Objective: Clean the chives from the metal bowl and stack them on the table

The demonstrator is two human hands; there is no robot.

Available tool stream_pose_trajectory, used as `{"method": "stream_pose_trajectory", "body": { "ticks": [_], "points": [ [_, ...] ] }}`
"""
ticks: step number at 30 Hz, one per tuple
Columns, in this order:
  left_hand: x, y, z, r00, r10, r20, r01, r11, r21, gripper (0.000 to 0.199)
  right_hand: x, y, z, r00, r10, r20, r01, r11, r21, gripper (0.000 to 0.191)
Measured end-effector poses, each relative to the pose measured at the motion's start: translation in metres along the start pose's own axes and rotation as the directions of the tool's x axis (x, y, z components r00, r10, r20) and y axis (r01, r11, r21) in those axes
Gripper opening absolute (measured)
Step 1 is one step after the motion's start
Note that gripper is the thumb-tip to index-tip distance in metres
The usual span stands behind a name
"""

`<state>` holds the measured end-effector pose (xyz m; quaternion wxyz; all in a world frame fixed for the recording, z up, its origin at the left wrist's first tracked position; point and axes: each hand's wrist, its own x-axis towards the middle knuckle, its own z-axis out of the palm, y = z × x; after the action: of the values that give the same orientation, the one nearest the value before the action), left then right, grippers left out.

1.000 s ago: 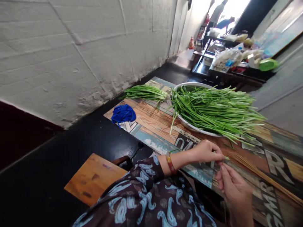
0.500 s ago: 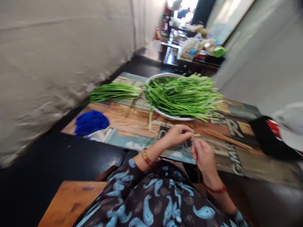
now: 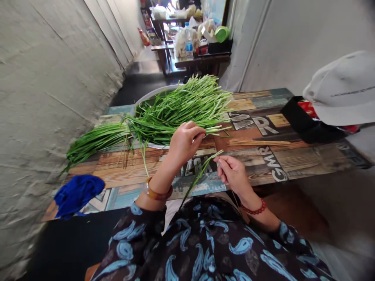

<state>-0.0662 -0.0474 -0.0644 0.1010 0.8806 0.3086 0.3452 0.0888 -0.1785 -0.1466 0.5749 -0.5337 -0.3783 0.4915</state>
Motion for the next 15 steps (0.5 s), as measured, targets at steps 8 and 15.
{"method": "stream_pose_trajectory", "body": {
  "ticks": [8,15],
  "points": [
    [0.026,-0.008,0.023,0.974,0.164,0.158,-0.191,0.967,0.171,0.017,0.005,-0.013,-0.002,0.999,-0.035,0.011,0.035,0.999,0.0,0.04],
    [0.03,-0.005,0.022,0.983,0.152,0.106,-0.179,0.924,0.337,0.024,0.011,-0.018,-0.003,0.998,-0.066,-0.006,0.066,0.998,-0.009,0.039]
  ]
}}
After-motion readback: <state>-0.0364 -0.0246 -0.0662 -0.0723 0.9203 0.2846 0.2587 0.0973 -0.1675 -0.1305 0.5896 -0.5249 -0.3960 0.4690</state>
